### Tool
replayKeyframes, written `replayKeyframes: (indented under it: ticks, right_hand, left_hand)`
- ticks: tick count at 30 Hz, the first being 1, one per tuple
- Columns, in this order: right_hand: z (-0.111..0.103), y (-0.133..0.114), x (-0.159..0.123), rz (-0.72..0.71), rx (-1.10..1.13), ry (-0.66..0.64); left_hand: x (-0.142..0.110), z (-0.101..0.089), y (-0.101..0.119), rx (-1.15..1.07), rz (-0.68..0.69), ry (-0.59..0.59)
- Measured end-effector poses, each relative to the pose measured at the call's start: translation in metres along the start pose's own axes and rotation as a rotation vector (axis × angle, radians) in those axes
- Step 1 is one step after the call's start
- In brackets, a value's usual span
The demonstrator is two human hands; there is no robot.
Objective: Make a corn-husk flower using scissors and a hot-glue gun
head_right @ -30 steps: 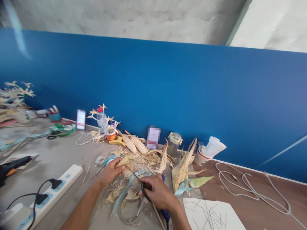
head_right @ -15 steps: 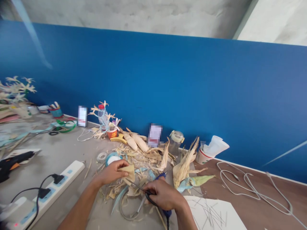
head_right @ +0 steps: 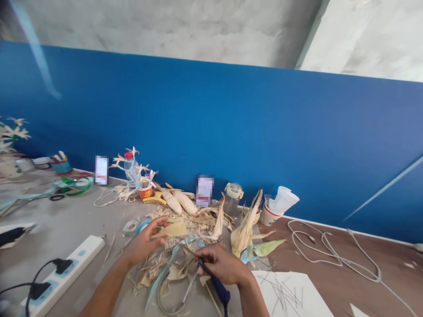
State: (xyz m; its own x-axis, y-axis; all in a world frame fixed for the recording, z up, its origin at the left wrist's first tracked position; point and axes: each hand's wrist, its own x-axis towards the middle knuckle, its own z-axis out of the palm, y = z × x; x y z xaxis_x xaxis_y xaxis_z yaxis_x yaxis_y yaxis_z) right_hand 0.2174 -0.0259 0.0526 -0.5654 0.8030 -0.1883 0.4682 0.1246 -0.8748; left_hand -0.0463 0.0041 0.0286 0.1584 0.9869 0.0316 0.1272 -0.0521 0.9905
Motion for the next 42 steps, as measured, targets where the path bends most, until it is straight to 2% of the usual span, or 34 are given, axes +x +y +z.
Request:
replayKeyframes:
  ticks: [4,7,8,11,14,18,23,35,42]
  right_hand:
    - [-0.003,-0.008,0.0,-0.039,0.065,0.069]
    - [-0.004,-0.016,-0.001,-0.084,-0.016,0.156]
    - [-0.004,-0.018,-0.001,-0.097,-0.074,0.193]
    - [0.002,-0.021,0.001,-0.097,-0.274,0.322]
    - [0.013,-0.022,0.005,-0.063,-0.442,0.39]
    - [0.028,-0.023,0.011,-0.039,-0.596,0.383]
    - [0.036,-0.026,0.015,-0.026,-0.645,0.36]
    - [0.04,-0.018,0.019,-0.014,-0.435,0.327]
    - [0.039,-0.014,0.022,0.004,-0.347,0.277]
  left_hand:
    - [0.005,0.007,-0.008,-0.233,-0.051,0.126]
    - [0.006,0.016,-0.007,-0.389,-0.094,0.263]
    - [0.005,0.019,-0.006,-0.436,-0.108,0.266]
    - [0.003,0.028,-0.005,-0.499,-0.133,0.157]
    - [0.003,0.034,-0.007,-0.497,-0.099,0.129]
    - [0.005,0.036,-0.012,-0.5,-0.072,0.147]
    - [0.006,0.036,-0.015,-0.454,-0.072,0.213]
    - [0.012,0.036,-0.027,-0.474,-0.054,0.253]
    - [0.012,0.033,-0.025,-0.45,-0.031,0.253]
